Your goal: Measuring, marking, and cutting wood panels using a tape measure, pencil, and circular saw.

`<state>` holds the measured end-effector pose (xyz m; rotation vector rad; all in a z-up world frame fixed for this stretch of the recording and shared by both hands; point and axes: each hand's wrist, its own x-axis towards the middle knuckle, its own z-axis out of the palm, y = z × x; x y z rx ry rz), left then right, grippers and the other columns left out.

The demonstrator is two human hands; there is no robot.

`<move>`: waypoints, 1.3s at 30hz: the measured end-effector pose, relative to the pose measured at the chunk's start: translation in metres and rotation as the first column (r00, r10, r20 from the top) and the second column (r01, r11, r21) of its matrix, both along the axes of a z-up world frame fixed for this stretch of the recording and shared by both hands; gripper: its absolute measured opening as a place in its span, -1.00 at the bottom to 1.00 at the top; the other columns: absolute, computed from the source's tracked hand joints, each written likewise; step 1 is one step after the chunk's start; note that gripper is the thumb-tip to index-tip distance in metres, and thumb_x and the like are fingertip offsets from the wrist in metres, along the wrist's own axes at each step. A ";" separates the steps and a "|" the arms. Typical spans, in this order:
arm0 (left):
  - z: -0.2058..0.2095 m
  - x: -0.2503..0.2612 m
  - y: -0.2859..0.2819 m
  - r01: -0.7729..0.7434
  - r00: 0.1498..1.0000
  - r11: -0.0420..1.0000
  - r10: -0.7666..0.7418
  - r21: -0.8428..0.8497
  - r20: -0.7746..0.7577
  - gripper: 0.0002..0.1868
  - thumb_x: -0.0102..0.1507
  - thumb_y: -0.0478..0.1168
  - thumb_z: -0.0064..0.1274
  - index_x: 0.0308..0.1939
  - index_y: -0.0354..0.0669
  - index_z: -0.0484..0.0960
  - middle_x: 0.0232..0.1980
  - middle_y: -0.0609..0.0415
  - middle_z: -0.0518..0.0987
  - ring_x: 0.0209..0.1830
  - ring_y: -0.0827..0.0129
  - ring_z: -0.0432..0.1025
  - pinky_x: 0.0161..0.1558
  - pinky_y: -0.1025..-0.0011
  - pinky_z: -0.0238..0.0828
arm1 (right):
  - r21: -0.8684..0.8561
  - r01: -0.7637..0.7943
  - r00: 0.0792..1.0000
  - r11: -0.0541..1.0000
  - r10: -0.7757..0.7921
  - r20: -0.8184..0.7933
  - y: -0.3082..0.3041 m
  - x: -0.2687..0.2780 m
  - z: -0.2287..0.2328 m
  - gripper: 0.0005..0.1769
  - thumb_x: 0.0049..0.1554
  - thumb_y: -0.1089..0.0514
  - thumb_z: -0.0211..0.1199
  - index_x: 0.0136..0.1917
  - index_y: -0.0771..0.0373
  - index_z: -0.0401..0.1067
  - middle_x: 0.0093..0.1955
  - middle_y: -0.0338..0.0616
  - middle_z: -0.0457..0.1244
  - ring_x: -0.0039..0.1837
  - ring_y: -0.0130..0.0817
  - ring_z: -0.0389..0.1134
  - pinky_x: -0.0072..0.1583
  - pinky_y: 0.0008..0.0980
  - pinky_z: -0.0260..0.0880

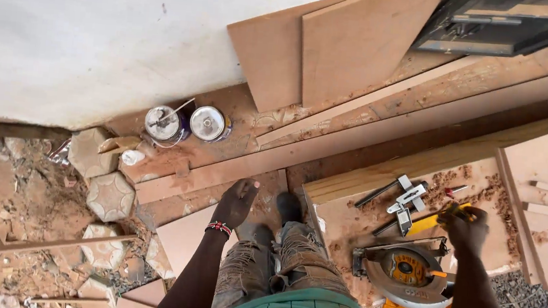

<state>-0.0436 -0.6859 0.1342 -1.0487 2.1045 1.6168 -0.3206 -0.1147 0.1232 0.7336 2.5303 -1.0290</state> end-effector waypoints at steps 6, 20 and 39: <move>0.061 -0.103 -0.006 0.259 0.965 0.960 -0.252 0.102 -0.078 -0.29 0.68 0.38 -0.14 0.65 0.02 0.62 0.55 -0.37 0.66 0.66 -0.43 0.45 0.61 -0.45 0.45 | -0.320 -0.172 0.979 0.932 0.198 0.051 -0.223 0.035 0.015 -0.23 0.13 0.13 0.61 0.51 0.40 0.40 0.07 0.40 0.39 -0.10 0.12 0.53 -0.21 -0.10 0.50; 0.040 -0.194 -0.178 0.403 0.915 0.884 -0.395 0.236 -0.083 -0.09 0.54 0.57 0.04 0.44 -0.23 0.50 0.04 -0.36 0.72 0.18 -0.19 0.69 0.14 -0.06 0.64 | -0.890 0.133 0.890 0.436 0.343 0.302 -0.552 0.033 0.037 -0.48 0.40 0.09 0.45 0.50 0.32 0.39 -0.13 0.00 0.37 -0.14 -0.17 0.60 -0.05 -0.05 0.79; -0.066 -0.250 -0.470 0.565 0.806 0.796 -0.475 -0.218 0.353 -0.57 0.49 0.33 -0.02 0.23 0.46 0.86 -0.10 0.20 0.88 0.18 0.10 0.76 0.30 -0.01 0.67 | -0.725 0.073 0.994 0.685 -0.109 -0.003 -0.552 -0.244 0.047 -0.26 0.50 0.02 0.44 0.71 0.28 0.12 0.14 -0.06 0.51 0.08 -0.20 0.70 0.07 -0.25 0.79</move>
